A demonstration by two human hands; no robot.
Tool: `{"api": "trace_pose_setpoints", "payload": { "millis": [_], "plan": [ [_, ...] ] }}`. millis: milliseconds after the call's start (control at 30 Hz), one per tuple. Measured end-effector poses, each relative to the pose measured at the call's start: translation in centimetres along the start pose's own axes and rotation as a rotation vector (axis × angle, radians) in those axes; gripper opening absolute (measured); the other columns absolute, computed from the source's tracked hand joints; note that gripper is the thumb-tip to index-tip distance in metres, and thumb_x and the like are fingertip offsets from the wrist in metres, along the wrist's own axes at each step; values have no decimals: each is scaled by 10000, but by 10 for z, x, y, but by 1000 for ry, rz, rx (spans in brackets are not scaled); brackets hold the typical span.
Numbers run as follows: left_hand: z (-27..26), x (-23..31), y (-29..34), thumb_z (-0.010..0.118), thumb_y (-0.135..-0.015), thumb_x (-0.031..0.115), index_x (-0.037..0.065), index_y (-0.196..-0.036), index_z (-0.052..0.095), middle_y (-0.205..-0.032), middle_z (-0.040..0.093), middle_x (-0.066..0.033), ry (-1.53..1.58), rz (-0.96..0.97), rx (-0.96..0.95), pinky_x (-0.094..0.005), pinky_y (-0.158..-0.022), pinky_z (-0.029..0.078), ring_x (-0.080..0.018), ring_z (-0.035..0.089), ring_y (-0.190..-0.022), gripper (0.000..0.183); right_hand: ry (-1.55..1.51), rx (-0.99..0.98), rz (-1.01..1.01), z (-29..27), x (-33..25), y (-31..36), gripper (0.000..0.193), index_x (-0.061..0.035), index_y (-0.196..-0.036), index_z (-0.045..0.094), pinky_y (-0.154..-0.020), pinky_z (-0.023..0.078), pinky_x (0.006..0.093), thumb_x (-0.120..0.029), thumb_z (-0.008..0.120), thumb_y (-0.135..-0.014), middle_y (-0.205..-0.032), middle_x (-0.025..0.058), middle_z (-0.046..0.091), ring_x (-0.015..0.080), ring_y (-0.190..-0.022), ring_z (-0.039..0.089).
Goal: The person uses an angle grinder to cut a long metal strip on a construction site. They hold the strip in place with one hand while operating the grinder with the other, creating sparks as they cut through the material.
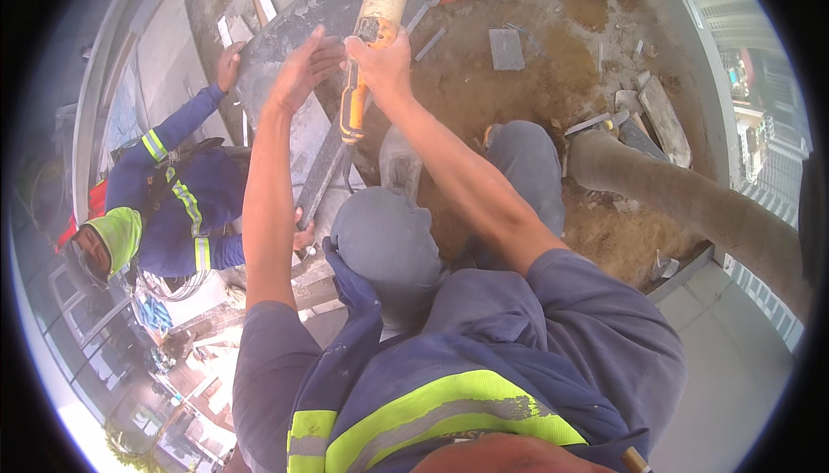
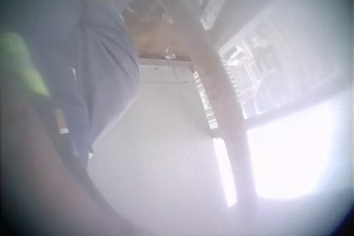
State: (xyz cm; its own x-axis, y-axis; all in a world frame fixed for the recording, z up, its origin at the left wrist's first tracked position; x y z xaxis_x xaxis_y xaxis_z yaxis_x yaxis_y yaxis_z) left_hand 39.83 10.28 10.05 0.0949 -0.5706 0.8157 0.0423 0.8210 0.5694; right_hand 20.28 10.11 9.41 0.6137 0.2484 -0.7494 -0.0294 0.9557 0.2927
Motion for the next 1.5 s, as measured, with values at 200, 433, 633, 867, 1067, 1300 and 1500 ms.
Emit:
{"api": "trace_pose_setpoints", "payload": {
  "millis": [200,433,633,867,1067,1300,1500],
  "plan": [
    [29,70,-95,775,-991,426,-45,-1311,683,-1126,789,-173,58,73,-304,-363,-930,645,-254,793,-979,577,638,-293,-77,32,-30,-35,684,112,-1353,537,-778,672,407,-204,874,-849,-1243,191,674,242,-900,744],
    [28,136,-148,810,-934,294,-27,-1225,658,-996,761,-165,-112,136,-348,-388,-695,687,-242,788,-833,459,675,-426,613,90,-83,-65,610,32,-1400,571,-1056,603,616,-168,839,-891,-1499,266,581,469,-1296,669],
    [61,142,-174,814,-940,332,-31,-1228,645,-979,757,-176,-81,-38,-545,-390,-655,686,-263,790,-821,493,614,544,106,120,-29,-44,727,74,-1322,479,-1029,559,496,-233,889,-806,-1243,296,710,456,-1179,718],
    [58,88,-203,812,-955,365,-25,-1245,639,-1012,764,-198,-52,-286,-557,-431,-654,703,-297,804,-824,516,557,648,113,96,59,-38,722,124,-1219,518,-936,580,495,-298,909,-784,-1156,308,706,434,-1099,736],
    [53,55,-219,862,-906,267,5,-1269,591,-942,721,-167,-162,-337,-558,-529,-691,695,-307,785,-843,523,501,647,235,85,96,-44,687,116,-1171,565,-896,594,494,-296,929,-759,-1082,313,739,447,-1031,759],
    [40,62,-262,783,-941,299,-50,-1475,516,-1274,735,-288,-46,-192,-662,-485,-892,683,-363,767,-1134,691,577,669,125,83,104,-57,568,90,-1133,594,-903,594,503,-233,907,-786,-1122,323,741,464,-1038,755],
    [48,52,-273,745,-959,277,-115,-1490,479,-1341,697,-338,7,-185,-732,-460,-1025,641,-421,728,-1226,712,563,704,136,78,99,-55,539,79,-1138,590,-917,587,522,-224,894,-811,-1115,314,746,479,-1073,745]
  ]
}}
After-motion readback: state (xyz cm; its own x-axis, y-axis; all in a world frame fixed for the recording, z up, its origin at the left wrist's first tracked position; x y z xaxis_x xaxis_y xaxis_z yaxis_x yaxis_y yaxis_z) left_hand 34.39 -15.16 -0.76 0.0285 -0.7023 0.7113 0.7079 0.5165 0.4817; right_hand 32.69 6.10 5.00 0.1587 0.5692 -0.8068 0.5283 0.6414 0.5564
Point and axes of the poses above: each hand's wrist, its own y-axis away from the middle knuckle, its own z-axis out of the palm, x = y × z, the point moved 1 cm from there along -y, towards the middle knuckle
